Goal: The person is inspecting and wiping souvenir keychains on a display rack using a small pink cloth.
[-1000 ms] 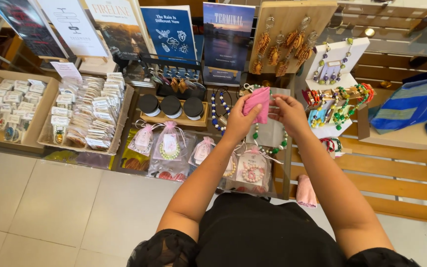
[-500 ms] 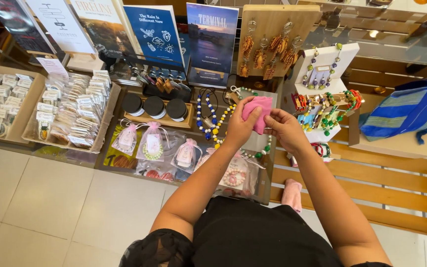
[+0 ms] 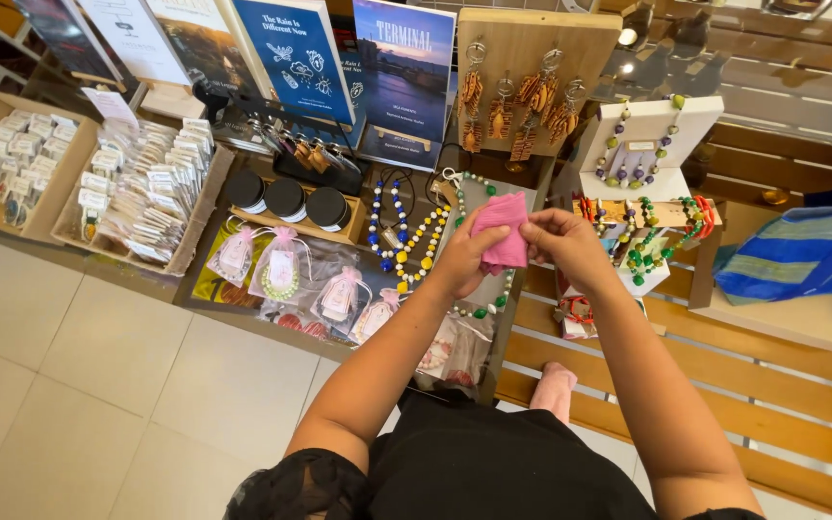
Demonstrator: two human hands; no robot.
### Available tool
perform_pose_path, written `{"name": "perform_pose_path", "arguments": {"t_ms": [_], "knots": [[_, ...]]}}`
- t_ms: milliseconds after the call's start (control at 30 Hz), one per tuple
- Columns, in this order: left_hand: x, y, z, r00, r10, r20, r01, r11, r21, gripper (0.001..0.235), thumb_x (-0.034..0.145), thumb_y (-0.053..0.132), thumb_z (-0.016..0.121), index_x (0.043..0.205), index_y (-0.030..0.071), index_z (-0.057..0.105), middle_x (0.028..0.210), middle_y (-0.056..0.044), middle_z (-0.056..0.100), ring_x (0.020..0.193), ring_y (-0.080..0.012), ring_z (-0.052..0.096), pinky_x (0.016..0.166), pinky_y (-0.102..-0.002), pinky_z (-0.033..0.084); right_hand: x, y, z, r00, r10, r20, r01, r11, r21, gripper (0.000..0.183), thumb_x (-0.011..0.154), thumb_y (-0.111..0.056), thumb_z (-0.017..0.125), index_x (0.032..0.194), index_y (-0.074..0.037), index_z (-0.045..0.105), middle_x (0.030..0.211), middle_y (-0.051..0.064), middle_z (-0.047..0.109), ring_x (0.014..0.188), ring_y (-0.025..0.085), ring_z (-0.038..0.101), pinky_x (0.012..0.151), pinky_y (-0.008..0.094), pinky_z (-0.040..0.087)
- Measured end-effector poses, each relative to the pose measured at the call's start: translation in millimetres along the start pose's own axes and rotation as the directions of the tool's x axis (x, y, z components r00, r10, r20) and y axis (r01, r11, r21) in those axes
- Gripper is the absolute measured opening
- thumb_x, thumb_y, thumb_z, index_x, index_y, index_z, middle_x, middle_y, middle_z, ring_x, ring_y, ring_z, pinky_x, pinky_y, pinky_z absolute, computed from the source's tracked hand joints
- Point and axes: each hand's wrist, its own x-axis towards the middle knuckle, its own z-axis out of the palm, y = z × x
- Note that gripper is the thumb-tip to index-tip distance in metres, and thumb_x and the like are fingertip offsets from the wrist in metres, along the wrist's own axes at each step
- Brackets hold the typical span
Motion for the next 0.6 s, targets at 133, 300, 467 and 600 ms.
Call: {"name": "perform_pose_path", "arguments": {"t_ms": [133, 300, 467, 600], "knots": [[1, -6, -2, 0.996, 0.070, -0.062, -0.069, 0.997, 0.014, 0.045, 0.096, 0.016, 0.069, 0.138, 0.011, 0.052, 0.100, -0.003, 0.067, 0.072, -0.0109, 0.063, 0.050, -0.027, 0.043, 19, -43, -7, 0.995, -0.091, -0.042, 0.085, 0.987, -0.135, 0.018, 0.099, -0.018, 0.070, 0.107, -0.002, 0.070, 0.093, 0.003, 0.075, 0.072, 0.008, 0.065, 0.061, 0.022, 0.052], [-6, -8, -2, 0.977, 0.145, -0.155, -0.133, 0.988, 0.085, 0.042, 0.098, 0.016, 0.070, 0.136, 0.011, 0.052, 0.098, -0.001, 0.066, 0.072, -0.0090, 0.061, 0.051, -0.026, 0.043, 42, -86, -11, 0.963, -0.229, -0.139, 0.227, 0.973, -0.029, 0.020, 0.103, -0.021, 0.069, 0.112, -0.003, 0.069, 0.096, 0.004, 0.074, 0.072, 0.009, 0.067, 0.060, 0.022, 0.053], [-19, 4, -1, 0.958, 0.171, -0.228, -0.150, 0.983, 0.107, 0.047, 0.093, 0.016, 0.070, 0.137, 0.013, 0.053, 0.099, 0.000, 0.067, 0.070, -0.0082, 0.061, 0.048, -0.026, 0.042, 75, -94, -15, 0.934, -0.310, -0.179, 0.314, 0.949, -0.002, 0.021, 0.106, -0.019, 0.068, 0.117, -0.002, 0.067, 0.095, 0.005, 0.072, 0.068, 0.009, 0.067, 0.054, 0.020, 0.051], [-24, 4, -9, 0.951, 0.189, -0.244, -0.166, 0.980, 0.112, 0.046, 0.095, 0.015, 0.071, 0.137, 0.007, 0.054, 0.099, -0.003, 0.066, 0.070, -0.0093, 0.061, 0.048, -0.026, 0.042, 91, -110, -10, 0.890, -0.377, -0.257, 0.367, 0.926, -0.085, 0.027, 0.106, -0.020, 0.067, 0.123, 0.001, 0.066, 0.093, 0.006, 0.072, 0.059, 0.009, 0.064, 0.046, 0.020, 0.047]]}}
